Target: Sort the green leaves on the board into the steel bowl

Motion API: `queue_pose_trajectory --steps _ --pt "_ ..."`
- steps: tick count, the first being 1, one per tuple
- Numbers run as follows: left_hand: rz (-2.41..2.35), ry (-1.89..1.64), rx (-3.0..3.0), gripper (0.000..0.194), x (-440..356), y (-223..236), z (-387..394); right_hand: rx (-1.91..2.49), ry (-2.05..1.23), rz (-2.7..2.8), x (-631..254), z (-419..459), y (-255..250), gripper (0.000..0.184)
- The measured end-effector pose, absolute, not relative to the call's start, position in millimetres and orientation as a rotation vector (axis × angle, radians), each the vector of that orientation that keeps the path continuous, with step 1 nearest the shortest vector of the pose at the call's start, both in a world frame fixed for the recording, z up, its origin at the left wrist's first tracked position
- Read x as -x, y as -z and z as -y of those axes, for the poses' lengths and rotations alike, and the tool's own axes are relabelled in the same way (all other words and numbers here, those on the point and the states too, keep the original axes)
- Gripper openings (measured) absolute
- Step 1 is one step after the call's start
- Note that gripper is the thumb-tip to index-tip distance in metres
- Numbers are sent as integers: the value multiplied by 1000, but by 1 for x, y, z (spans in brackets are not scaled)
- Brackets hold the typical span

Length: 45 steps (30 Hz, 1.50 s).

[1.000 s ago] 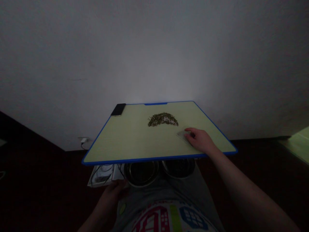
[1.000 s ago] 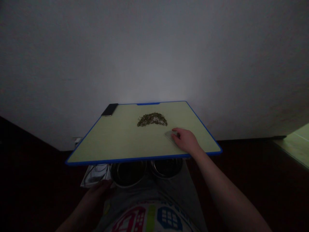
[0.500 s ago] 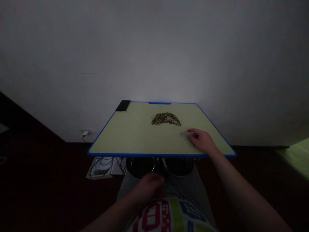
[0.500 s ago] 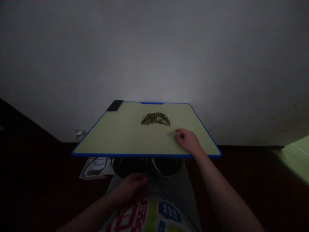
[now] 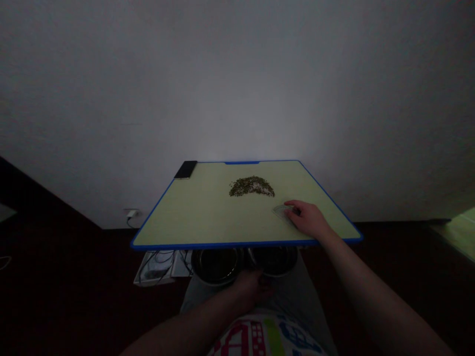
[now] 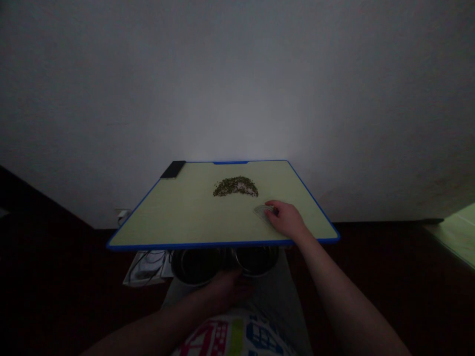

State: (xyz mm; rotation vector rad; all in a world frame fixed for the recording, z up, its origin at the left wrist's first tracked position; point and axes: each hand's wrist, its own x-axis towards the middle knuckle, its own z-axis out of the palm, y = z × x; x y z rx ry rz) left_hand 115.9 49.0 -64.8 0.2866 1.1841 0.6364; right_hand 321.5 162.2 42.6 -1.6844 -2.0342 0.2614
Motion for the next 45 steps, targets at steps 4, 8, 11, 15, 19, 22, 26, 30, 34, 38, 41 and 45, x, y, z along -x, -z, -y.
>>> queue_pose_trajectory --steps 4,8,11,15,19,22,26,30,34,38,41,45 --pt "-1168 -674 -273 37 -120 64 -51 1694 -268 2035 -320 -162 -43 38" --pt "-1172 -703 -285 33 -120 60 -53 1705 -283 2032 -319 -162 -43 36" --pt "-1164 -755 -297 21 -115 53 -53 1694 -299 2023 -319 -163 -42 36" --pt "-1138 -795 -305 17 -101 34 -47 1728 -277 1945 -322 -168 -41 34" --pt "-1076 -805 -313 21 -85 11 -34 1808 -211 1972 -328 -188 -46 32" --pt "-1030 -830 -315 17 -74 -2 -21 1888 -186 2022 -331 -209 -52 30" --pt "-971 -837 -257 22 -62 -10 -5 1909 -188 1975 -331 -228 -50 34" --pt "-911 -863 -260 37 -56 -9 5 1760 -21 1974 -329 -227 -40 36" --pt "-921 -872 -279 41 -55 -7 8 1697 70 2004 -329 -223 -37 37" --pt "-939 -876 -296 44 -56 -5 9 1669 63 2005 -329 -225 -36 36" --pt "-960 -883 -299 42 -57 -4 9 1644 51 2006 -330 -228 -33 35" --pt "-951 -890 -315 41 -57 -3 10 1602 43 2024 -331 -231 -29 35"
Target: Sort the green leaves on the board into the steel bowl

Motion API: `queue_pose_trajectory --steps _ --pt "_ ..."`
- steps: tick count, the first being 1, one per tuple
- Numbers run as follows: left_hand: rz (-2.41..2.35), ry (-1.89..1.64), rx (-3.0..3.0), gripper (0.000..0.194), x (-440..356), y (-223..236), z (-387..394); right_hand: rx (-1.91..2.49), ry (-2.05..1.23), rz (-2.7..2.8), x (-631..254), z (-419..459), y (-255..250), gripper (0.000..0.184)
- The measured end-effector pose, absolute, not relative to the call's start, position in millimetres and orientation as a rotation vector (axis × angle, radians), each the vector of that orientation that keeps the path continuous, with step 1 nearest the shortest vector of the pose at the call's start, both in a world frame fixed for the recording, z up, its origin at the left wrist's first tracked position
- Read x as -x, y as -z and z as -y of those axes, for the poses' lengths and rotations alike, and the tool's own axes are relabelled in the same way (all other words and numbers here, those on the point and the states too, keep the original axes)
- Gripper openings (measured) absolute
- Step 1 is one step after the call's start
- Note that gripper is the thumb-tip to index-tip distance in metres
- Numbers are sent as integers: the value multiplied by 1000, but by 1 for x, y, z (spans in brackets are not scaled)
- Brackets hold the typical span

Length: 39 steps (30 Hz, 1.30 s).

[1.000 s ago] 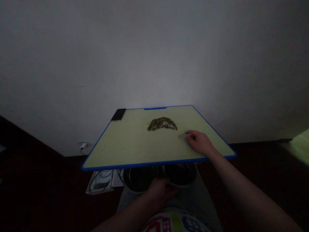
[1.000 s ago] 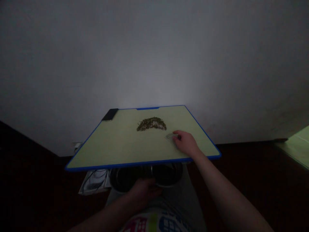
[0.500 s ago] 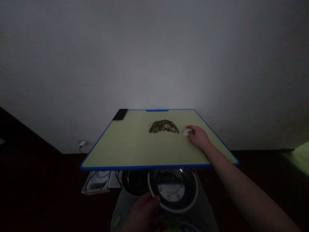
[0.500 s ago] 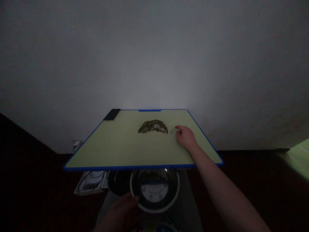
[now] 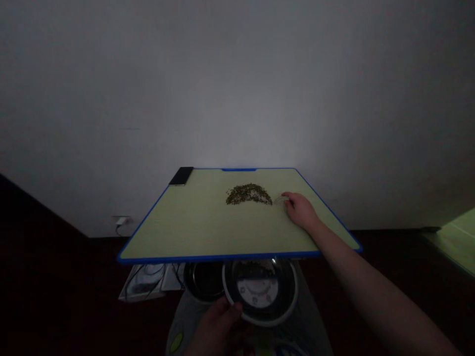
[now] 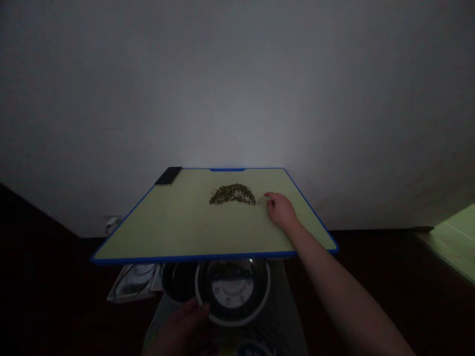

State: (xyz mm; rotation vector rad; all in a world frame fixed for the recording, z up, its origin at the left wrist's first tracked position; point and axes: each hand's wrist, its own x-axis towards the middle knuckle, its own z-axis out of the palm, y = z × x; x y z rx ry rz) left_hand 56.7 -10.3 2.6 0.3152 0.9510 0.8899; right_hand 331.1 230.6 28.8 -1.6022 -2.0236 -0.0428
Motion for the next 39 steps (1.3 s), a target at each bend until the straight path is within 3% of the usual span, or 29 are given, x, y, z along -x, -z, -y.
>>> queue_pose_trajectory --steps 39 --pt "-960 -902 -345 45 -56 3 10 1577 58 2058 -325 -228 -31 34"
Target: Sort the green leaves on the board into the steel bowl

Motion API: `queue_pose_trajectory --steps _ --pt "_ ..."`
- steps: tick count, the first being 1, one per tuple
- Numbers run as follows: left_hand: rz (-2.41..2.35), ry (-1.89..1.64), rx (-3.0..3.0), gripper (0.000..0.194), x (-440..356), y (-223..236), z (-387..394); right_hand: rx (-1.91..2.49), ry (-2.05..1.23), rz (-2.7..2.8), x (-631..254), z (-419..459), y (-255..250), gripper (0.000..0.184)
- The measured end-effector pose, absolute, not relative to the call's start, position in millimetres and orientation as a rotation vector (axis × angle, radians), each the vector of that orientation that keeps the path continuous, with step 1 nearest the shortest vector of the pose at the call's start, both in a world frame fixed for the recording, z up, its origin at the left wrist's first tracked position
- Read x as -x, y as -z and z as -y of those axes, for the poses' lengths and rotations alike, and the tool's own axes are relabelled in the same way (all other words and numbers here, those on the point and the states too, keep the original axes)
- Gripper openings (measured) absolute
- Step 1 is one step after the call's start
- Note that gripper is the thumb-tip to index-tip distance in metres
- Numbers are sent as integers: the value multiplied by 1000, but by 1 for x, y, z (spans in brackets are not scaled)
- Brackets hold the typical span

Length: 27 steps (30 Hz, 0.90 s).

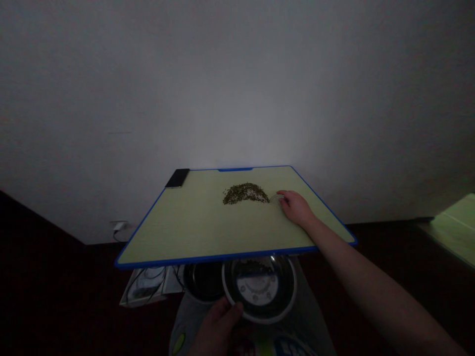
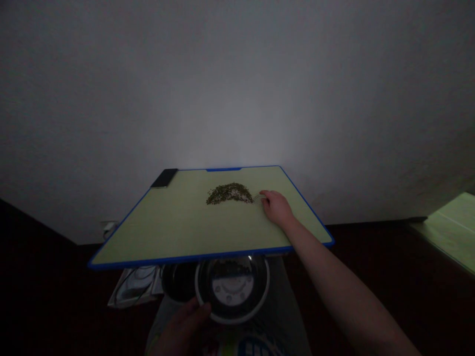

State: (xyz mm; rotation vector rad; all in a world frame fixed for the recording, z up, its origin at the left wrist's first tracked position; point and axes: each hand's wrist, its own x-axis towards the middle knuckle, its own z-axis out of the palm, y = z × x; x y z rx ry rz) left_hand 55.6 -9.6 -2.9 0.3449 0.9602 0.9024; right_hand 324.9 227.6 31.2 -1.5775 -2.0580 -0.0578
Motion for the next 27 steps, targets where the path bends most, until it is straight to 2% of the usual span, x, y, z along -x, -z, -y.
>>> queue_pose_trajectory --steps 21,27 --pt "-989 -867 -388 40 -50 6 7 1562 93 2093 -318 -226 -36 35" --pt "-1010 -864 -374 45 -49 3 8 1541 67 2091 -321 -228 -34 35"
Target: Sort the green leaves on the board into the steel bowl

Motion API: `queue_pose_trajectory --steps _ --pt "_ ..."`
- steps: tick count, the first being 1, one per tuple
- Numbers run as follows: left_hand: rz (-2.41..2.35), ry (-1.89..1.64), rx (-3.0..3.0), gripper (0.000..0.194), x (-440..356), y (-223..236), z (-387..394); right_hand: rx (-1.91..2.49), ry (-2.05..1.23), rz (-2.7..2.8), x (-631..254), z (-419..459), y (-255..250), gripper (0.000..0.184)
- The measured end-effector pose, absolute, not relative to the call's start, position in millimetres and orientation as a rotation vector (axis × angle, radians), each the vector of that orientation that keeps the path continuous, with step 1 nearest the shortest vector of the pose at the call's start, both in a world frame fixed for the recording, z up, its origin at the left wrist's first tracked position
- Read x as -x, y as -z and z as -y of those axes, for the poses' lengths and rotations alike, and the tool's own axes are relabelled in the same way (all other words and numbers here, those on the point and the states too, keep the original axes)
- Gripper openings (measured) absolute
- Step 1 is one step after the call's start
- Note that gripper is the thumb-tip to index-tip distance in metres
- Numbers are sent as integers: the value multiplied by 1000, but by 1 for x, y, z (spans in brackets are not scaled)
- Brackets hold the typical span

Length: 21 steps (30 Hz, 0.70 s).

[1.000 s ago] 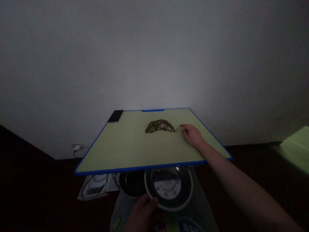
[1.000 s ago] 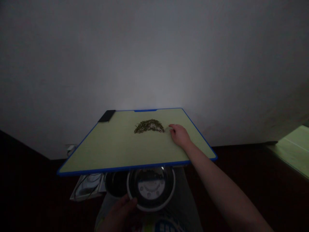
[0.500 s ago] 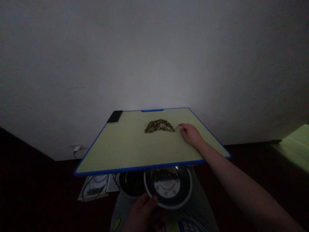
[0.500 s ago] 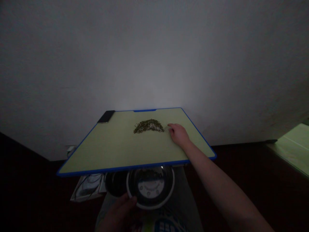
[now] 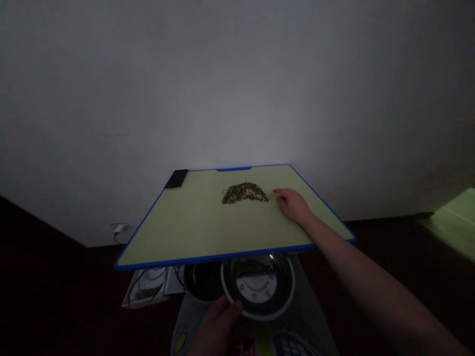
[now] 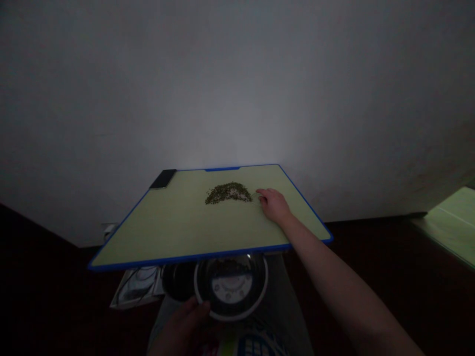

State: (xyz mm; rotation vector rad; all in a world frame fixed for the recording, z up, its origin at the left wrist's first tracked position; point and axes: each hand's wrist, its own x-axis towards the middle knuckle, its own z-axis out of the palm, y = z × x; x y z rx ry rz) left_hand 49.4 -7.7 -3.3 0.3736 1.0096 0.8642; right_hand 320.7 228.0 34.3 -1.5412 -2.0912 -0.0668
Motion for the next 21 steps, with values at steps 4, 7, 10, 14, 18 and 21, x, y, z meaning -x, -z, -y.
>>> queue_pose_trajectory --steps 4,7,10,14,18,21 --pt "-1005 -886 -356 43 -50 5 9 1531 38 2098 -322 -228 -34 35" --pt "-1030 -875 -341 42 -50 5 9 1541 38 2075 -322 -228 -33 34" --pt "-1033 -878 -359 42 -51 4 10 1549 49 2045 -322 -229 -31 33" --pt "-1033 -913 -338 42 -51 2 10 1551 59 2046 -322 -230 -31 34" --pt "-1038 -891 -357 44 -50 0 10 1575 78 2043 -320 -229 -32 34" --pt "-1022 -897 -378 42 -50 1 10 1600 83 2024 -320 -229 -32 34"
